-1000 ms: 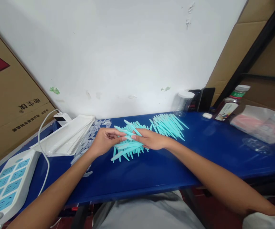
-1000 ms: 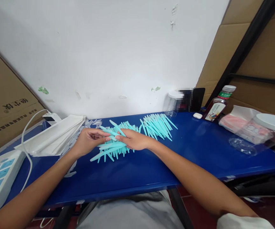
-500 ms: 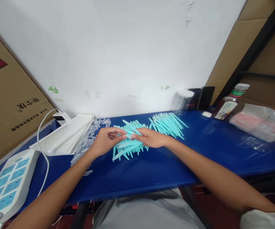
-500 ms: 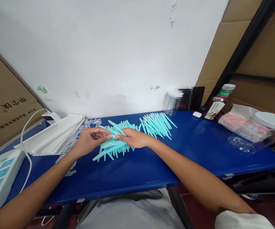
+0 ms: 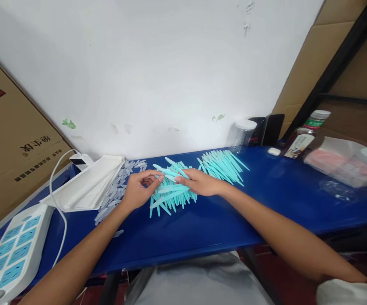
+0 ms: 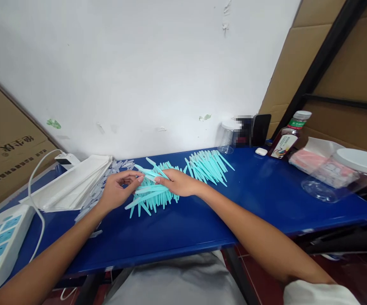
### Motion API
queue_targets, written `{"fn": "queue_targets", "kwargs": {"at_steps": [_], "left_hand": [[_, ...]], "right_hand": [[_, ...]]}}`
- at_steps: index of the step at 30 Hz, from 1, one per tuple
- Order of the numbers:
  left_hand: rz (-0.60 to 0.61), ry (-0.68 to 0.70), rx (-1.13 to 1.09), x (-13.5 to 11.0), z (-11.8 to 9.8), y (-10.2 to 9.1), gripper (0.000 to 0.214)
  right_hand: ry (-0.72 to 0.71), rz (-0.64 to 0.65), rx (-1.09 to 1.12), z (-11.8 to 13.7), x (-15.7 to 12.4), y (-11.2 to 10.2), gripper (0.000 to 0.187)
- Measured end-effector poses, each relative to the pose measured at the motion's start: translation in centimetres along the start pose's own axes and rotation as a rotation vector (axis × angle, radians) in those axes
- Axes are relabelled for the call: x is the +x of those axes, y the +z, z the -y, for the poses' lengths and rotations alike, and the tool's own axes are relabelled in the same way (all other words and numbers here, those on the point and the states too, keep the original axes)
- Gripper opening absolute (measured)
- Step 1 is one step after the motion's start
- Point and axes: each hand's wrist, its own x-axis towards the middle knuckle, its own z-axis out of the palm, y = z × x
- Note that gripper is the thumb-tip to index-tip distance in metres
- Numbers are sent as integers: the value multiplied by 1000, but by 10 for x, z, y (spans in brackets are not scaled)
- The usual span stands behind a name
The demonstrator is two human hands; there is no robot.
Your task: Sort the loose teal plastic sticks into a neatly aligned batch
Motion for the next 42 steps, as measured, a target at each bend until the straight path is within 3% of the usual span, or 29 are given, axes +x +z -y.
{"fn": "queue_targets", "kwargs": {"at_steps": [6,12,16,18,20,24,28,33,37,42], "left_hand": [[-82,25,129,-1,4,-3,21],[-122,-60,-36,1,4,-7,37],[72,-61,-152,-4,-7,6,46],[187,-17,-166,-10,-12,17,46],[239,-21,-224,-15,-16,28,45],[233,-193,-441,-19,-26,38,49],[302,-287,-532,-18,-44,34,51],[291,-308,-561,-19,-53,28,49],[237,-251,-520,-17,-44,25,47],[93,-257,-601,-10,-36,24,46]], "right_hand": [[-2,-68,15,-8,1,-3,51],[65,-411,100,-14,5,-10,53],[30,-553,116,-11,9,6,52],[-21,-539,160,-6,9,23,51],[-76,-424,212,0,7,41,50],[-99,-191,247,11,1,67,49],[-118,-111,251,17,-3,72,47],[-174,-40,230,20,-6,69,45],[-245,-155,20,18,-5,67,49],[-198,-371,-226,15,-1,56,51]]}}
